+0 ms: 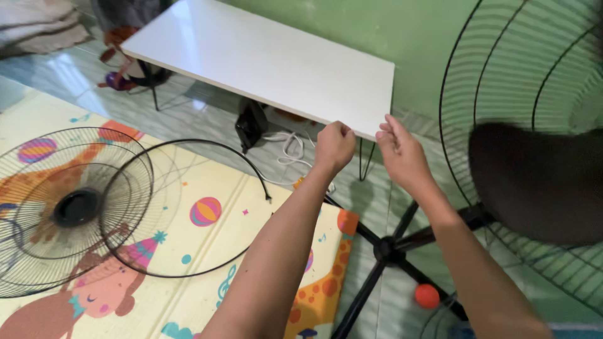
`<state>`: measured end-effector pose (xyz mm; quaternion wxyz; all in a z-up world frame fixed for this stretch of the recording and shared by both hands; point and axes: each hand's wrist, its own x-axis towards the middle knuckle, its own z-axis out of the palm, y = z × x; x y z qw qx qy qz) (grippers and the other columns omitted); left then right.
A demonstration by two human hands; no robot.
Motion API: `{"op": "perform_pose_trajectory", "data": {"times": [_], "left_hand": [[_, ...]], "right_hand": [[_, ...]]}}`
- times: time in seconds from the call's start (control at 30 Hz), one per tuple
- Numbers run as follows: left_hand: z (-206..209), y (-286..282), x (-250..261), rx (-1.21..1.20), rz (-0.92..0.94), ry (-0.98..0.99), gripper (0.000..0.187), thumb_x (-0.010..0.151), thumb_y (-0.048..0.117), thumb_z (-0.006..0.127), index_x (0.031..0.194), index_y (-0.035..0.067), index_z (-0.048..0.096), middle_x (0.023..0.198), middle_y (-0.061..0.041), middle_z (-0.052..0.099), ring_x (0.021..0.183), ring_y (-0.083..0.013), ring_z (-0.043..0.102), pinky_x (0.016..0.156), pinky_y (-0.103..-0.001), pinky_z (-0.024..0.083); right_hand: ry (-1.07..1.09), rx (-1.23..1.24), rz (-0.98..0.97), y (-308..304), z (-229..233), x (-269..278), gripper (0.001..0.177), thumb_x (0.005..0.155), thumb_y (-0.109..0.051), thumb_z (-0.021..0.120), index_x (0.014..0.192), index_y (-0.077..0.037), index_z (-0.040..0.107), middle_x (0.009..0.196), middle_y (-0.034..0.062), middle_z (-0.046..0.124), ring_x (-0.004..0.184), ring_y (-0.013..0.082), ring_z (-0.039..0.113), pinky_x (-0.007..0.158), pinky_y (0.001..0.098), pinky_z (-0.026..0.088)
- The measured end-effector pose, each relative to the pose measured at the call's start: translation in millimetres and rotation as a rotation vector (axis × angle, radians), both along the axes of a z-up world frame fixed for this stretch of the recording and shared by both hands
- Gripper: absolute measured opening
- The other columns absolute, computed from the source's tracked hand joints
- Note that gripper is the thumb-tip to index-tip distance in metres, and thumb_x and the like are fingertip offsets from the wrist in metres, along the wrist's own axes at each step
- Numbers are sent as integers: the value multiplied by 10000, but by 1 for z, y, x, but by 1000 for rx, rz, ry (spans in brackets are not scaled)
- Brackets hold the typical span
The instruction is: The person removes the front protective cage from a black standing fan. They unscrew the fastening nut, detach the cage, and place it on the floor.
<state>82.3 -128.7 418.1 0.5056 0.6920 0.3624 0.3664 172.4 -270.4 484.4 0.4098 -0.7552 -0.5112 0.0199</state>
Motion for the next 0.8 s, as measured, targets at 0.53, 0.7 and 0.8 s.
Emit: {"op": "perform_pose_trajectory", "data": {"times": [0.53,0.7,0.8], "left_hand": [[-75,6,-33,-41,-97,49,272,810,272,697,916,30,760,892,-141,772,877,-275,748,820,-372,572],[-100,-35,-10,-97,-193,-54,298,800,264,725,996,42,760,911,-128,776,859,-237,754,802,-350,577],[-95,-76,15,-120,-230,-142,300,829,264,706,1020,38,756,919,-131,776,867,-228,750,797,-346,575]], "right_hand": [[172,46,100,5,-59,-3,522,1059,-244,593,1486,30,471,1313,149,672,1125,141,653,954,266,512],[177,42,59,-26,-86,7,519,1047,-244,601,1477,20,484,1330,154,670,1143,148,658,951,273,521],[16,-5,-17,-59,-73,4,499,1036,-221,604,1458,22,494,1315,171,673,1117,199,675,898,303,533]]}}
